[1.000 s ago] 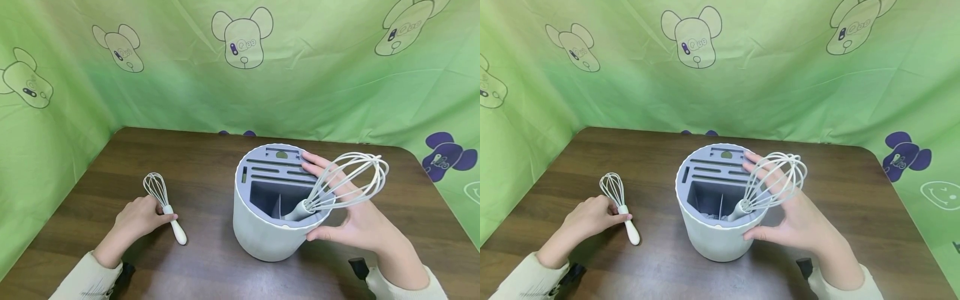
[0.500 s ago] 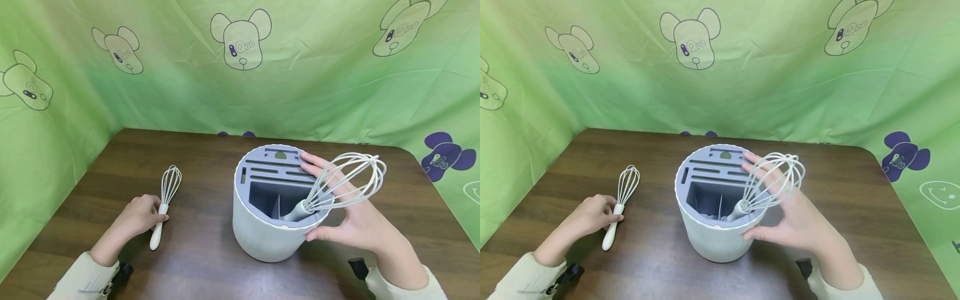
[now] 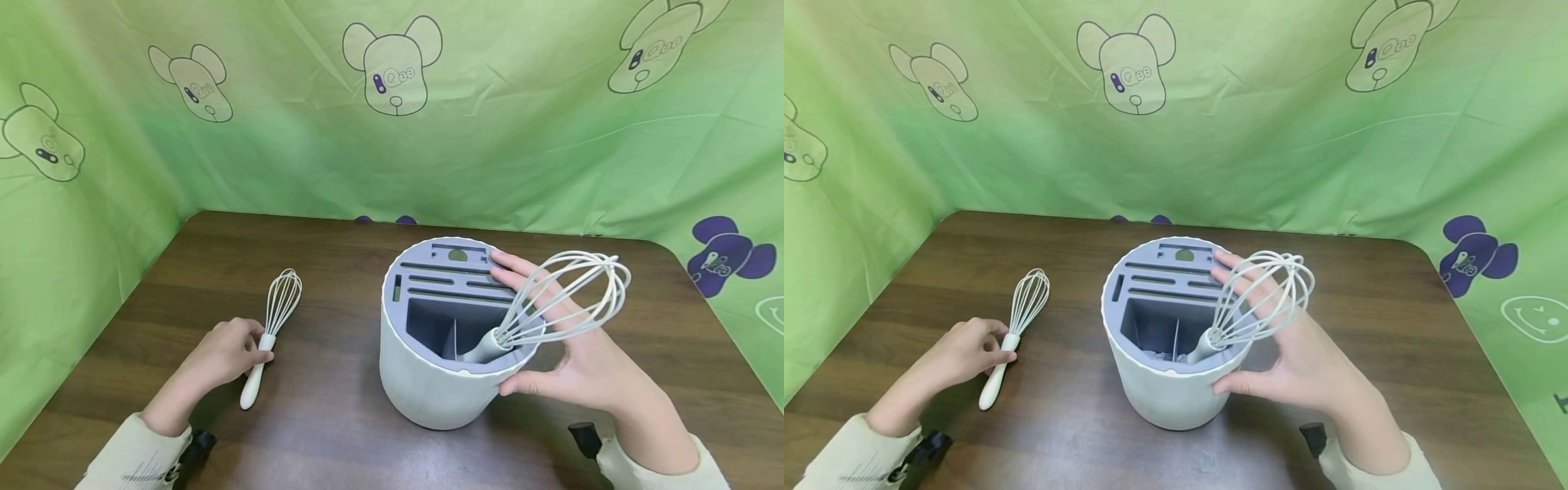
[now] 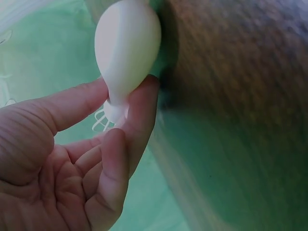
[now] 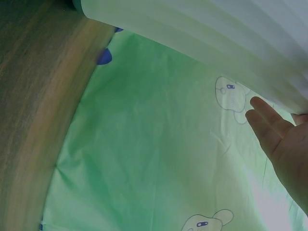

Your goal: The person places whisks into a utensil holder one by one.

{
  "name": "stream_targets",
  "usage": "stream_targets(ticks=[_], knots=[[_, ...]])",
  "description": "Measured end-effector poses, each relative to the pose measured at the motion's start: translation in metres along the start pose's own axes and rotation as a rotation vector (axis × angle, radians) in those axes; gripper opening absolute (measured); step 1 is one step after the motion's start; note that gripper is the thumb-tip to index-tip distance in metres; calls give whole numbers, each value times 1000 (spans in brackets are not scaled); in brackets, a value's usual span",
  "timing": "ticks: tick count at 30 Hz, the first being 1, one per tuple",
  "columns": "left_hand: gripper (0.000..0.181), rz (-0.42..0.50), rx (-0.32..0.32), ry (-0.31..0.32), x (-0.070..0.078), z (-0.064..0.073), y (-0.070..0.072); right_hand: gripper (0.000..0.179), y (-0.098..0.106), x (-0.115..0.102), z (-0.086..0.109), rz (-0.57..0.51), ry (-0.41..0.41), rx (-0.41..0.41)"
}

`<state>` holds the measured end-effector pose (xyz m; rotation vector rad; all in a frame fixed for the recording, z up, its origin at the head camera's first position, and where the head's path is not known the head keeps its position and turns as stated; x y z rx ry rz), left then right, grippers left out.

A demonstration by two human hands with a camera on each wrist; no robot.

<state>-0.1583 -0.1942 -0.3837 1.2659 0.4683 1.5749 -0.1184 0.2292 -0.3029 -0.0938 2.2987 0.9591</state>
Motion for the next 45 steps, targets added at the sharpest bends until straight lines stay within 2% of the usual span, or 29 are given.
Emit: stream_targets(ticks=[14,19,29,38,45], knots=[[40,14,33,-48,4,4,5,110,0,0,2,29,-18,-8],[40,15,51,-62,7,5,7,110,0,0,2,41,-19,-12],[45,6,39,-96,16,8,11,110,0,0,2,50,-18,-11],[33,10,127,-124,26,13,17,111,1,0,2,55,-24,-11],[36,33,196,-167,32,18,21,111,1,0,2,59,-27,-12]])
Point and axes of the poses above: each hand's wrist, its own z-axis away from the middle knuckle, its own y-axis out of the back of the hand, x = y × z, the point moved 2 cm from there along -z, towards the middle knuckle, and after that the axes turned 10 degrees about -x, right-handed, at the moved point
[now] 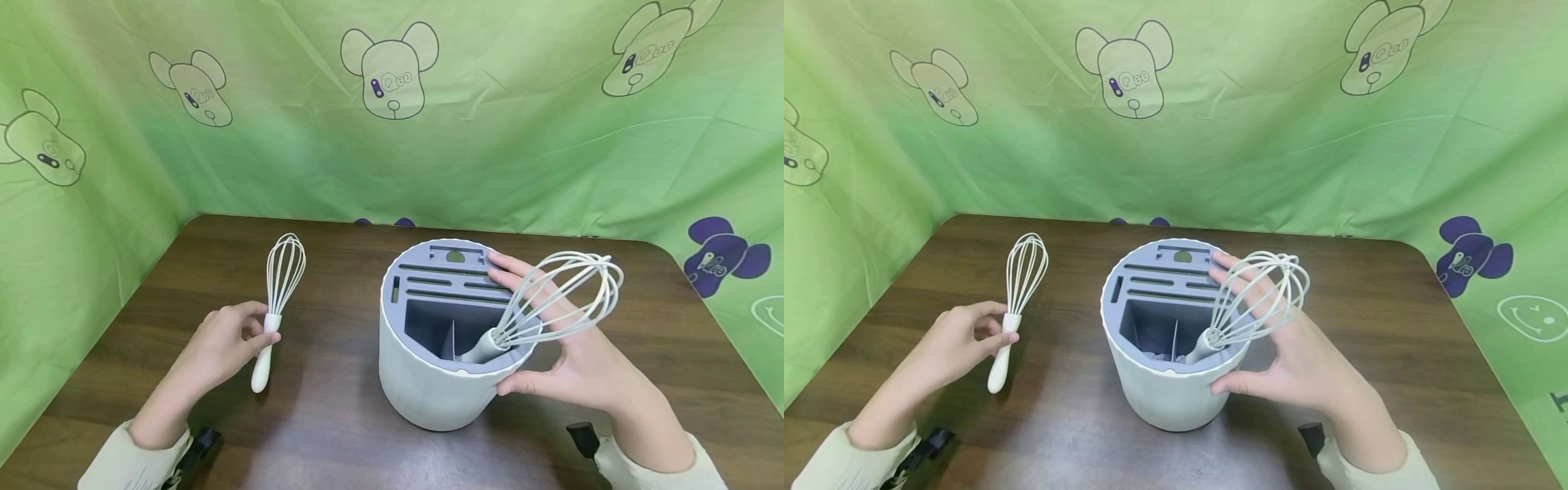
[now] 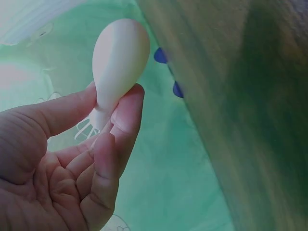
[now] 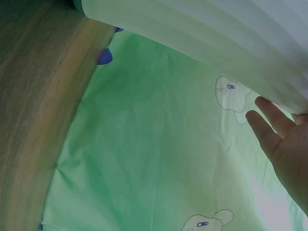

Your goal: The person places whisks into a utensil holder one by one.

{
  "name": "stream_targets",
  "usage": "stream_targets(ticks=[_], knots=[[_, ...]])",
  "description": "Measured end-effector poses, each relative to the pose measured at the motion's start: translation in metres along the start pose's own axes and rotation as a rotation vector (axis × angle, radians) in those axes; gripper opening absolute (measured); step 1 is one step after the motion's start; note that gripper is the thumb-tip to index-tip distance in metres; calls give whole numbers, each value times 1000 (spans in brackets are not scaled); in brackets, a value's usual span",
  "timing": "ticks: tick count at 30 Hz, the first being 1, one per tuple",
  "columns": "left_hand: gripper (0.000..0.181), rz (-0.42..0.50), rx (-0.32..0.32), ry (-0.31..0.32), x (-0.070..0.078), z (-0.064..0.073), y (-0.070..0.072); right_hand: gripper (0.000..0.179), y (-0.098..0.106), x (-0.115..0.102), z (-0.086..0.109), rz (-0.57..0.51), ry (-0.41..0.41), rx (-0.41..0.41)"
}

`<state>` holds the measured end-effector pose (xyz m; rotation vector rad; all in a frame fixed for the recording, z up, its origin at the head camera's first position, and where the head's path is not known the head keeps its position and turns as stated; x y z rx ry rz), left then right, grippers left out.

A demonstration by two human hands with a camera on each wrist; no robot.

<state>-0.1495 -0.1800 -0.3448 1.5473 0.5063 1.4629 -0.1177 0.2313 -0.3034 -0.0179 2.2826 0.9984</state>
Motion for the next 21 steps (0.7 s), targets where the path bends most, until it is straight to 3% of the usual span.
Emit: stream_targets(ticks=[13,21], knots=[[36,23,143,-47,17,2,7,111,0,0,1,-25,5,6],[36,54,156,-68,25,1,11,111,0,-1,0,-10,-1,4]])
Point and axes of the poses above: each hand's wrist, its own z-axis away from the middle knuckle, its own y-axis out of the back of the hand, x = y × z, the point moved 2 cm from there along -z, towards the middle knuckle, and after that the axes turned 10 degrees about -x, right-handed, at the moved point
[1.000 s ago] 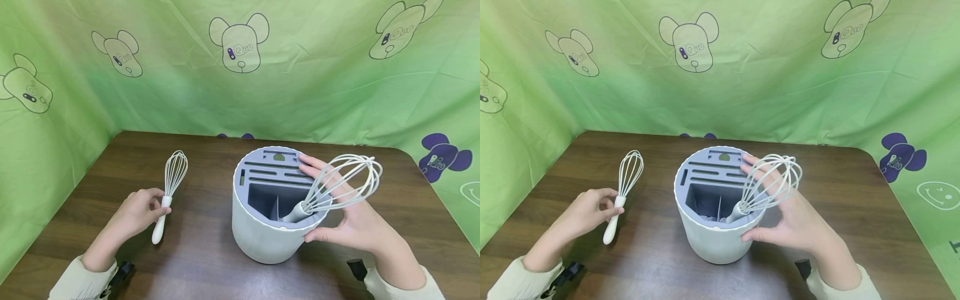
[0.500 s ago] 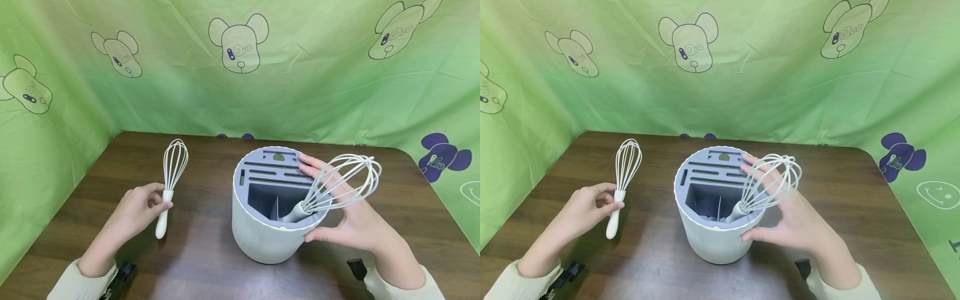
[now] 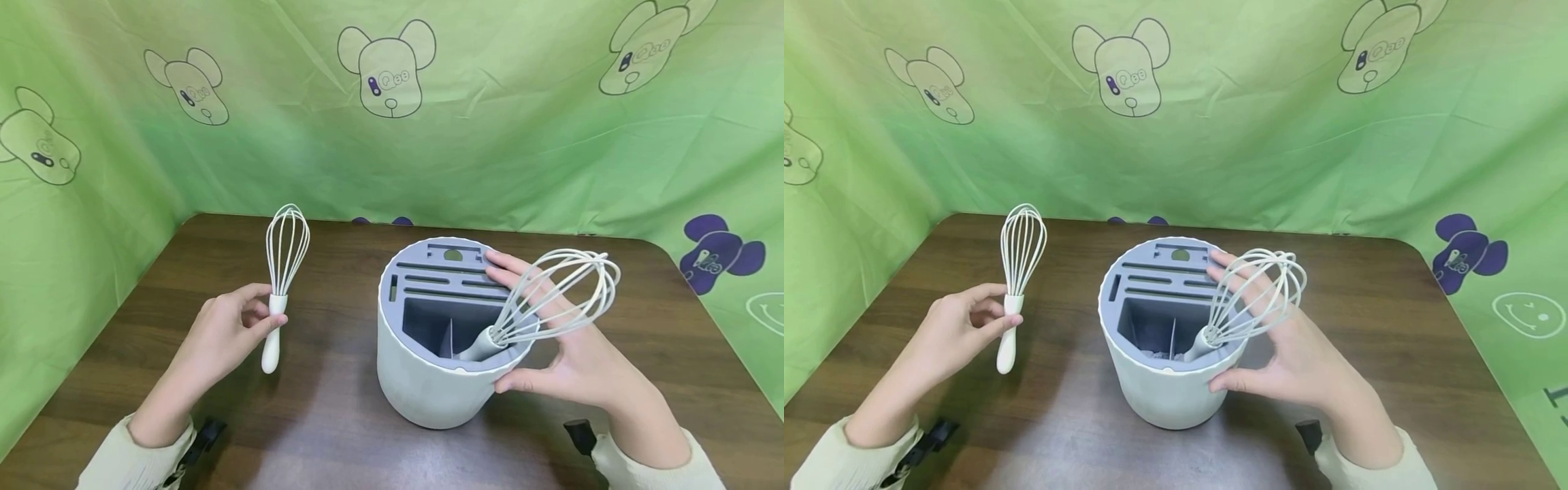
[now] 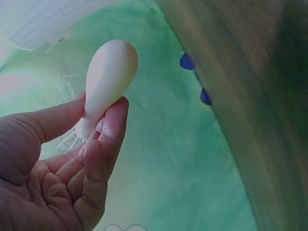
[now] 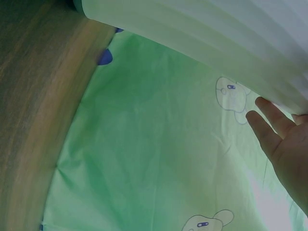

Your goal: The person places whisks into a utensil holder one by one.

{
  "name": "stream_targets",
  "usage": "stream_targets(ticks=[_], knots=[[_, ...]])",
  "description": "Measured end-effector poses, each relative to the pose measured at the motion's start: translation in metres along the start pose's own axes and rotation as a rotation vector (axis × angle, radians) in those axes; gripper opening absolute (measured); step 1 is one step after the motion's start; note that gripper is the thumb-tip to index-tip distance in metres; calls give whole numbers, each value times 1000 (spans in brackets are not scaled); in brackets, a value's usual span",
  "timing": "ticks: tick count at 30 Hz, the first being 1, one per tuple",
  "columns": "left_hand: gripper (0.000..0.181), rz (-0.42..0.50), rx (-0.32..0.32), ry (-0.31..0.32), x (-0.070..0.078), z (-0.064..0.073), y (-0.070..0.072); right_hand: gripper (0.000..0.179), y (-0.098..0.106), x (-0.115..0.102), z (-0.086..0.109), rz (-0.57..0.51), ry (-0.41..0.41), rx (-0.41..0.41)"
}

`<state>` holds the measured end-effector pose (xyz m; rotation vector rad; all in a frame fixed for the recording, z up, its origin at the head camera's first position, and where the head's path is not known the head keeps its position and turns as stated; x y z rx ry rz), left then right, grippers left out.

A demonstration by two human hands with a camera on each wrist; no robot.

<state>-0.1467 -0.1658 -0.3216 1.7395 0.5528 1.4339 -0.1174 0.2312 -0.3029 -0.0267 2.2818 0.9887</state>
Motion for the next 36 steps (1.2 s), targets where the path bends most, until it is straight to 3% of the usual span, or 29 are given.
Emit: stream_targets(ticks=[9,24,36], knots=[[36,53,3,-57,14,5,2,110,0,1,-1,16,-8,9],[34,126,91,-258,40,11,0,107,-2,2,1,18,7,17],[40,290,255,-431,68,12,5,104,-2,1,1,23,19,11]])
Point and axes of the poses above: each hand's wrist, its own z-axis away from the middle knuckle, its own y-axis out of the back of the hand, x = y × z, the point moved 2 cm from there along -z, towards the middle knuckle, and after that the axes turned 10 degrees about -x, right-handed, at the moved point
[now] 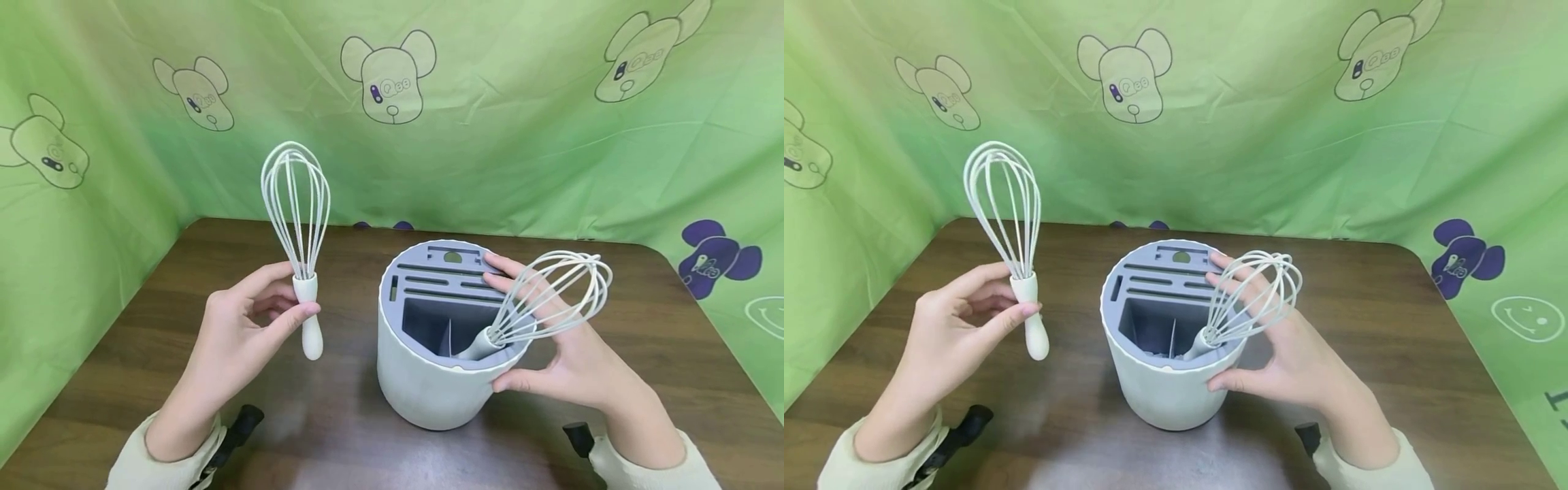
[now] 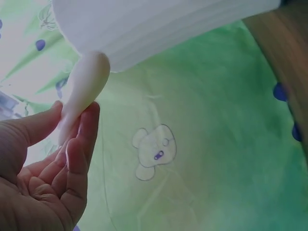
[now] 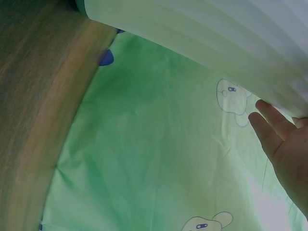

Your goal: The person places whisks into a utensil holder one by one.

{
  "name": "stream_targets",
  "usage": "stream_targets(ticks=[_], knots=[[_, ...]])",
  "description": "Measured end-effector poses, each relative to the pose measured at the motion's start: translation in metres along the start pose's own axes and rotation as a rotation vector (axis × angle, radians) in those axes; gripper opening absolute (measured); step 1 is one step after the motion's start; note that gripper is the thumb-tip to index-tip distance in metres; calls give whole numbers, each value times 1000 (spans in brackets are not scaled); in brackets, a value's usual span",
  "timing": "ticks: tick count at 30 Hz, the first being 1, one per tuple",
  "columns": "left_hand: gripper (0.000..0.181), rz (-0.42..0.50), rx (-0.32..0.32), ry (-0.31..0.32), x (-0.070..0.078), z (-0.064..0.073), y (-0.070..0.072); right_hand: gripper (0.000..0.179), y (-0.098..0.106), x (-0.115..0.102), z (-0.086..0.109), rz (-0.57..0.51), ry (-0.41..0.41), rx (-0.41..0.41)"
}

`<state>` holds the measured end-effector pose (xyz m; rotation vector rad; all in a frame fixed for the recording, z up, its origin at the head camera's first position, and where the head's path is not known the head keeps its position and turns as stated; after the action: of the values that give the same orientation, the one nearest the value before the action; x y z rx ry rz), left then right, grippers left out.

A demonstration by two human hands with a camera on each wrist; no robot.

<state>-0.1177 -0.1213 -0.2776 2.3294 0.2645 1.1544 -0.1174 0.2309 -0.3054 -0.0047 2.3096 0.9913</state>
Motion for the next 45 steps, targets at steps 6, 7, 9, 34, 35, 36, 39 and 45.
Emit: stream_targets(ticks=[6,7,9,34,35,36,39,45], knots=[[43,67,62,-49,7,-5,-2,103,-1,-1,0,-9,4,-5],[43,75,69,-55,8,-6,-2,104,-1,-1,0,-11,5,-5],[43,88,82,-68,10,-7,-3,104,0,-1,-1,-12,7,-5],[37,331,221,-228,30,-29,-17,102,-1,0,-1,-14,5,1],[37,333,221,-227,30,-30,-18,101,-1,0,-1,-15,6,0],[37,335,221,-228,31,-31,-18,102,-1,0,-1,-12,7,0],[38,342,219,-233,32,-33,-21,102,-1,0,-1,-5,9,1],[39,365,194,-261,37,-38,-27,102,-1,0,-1,9,11,7]])
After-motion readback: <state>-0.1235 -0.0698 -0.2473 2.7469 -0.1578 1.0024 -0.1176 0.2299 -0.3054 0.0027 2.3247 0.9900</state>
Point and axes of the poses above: each hand's wrist, its own z-axis away from the middle knuckle, its own y-axis out of the back of the hand, x = y × z, the point moved 2 cm from there along -z, towards the middle knuckle, and after that the axes turned 10 degrees about -x, right-handed, at the moved point
